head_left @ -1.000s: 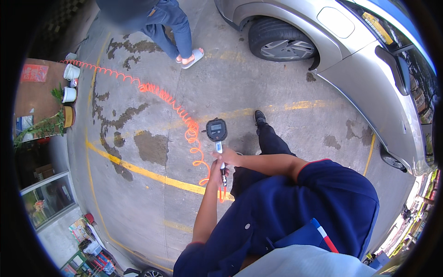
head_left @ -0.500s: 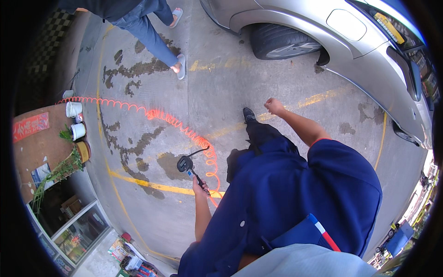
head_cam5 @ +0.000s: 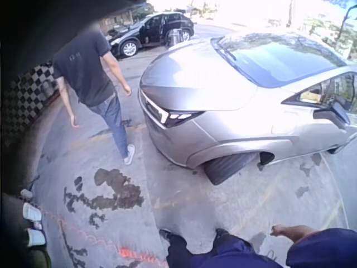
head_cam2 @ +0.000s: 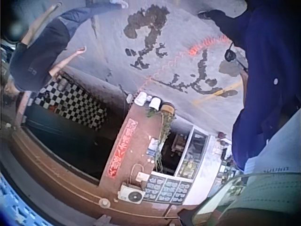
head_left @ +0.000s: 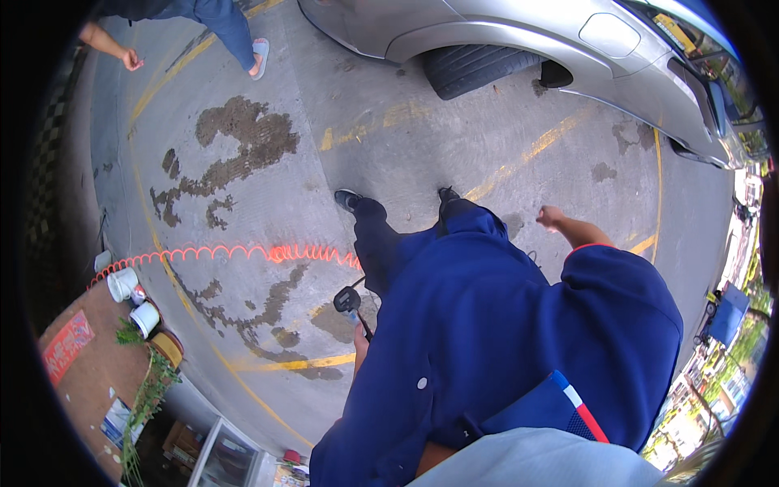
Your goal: The person uses a digital tire inflator to check and inflate the tires of a silver car. They attach the inflator to each tire valve, monitor the pressure on the device, and then move to the next tire. The task includes walking between tires and handling the inflator and hose.
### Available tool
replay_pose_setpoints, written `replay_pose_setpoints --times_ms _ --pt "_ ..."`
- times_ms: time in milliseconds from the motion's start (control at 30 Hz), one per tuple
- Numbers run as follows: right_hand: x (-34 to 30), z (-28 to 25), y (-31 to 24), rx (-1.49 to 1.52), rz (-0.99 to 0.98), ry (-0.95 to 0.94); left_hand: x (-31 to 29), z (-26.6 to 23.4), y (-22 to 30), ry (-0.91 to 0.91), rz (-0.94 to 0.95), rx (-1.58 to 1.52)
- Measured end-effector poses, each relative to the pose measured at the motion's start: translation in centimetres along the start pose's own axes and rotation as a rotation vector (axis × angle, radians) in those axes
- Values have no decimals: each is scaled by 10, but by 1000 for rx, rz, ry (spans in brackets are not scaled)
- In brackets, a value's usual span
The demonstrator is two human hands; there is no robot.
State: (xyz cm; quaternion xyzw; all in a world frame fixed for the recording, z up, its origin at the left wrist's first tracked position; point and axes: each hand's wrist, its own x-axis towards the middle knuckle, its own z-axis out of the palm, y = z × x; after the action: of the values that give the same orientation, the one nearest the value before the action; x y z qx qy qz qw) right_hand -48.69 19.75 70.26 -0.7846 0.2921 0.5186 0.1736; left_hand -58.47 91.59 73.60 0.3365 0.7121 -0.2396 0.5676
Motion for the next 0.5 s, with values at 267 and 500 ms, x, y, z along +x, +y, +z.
replay_pose_setpoints --times_ms 267,500 --pt "-245 179 -141 114 -17 -564 -26 -19 236 -25 50 223" --pt "-245 179 -400 351 29 -377 -42 34 436 -32 147 379"
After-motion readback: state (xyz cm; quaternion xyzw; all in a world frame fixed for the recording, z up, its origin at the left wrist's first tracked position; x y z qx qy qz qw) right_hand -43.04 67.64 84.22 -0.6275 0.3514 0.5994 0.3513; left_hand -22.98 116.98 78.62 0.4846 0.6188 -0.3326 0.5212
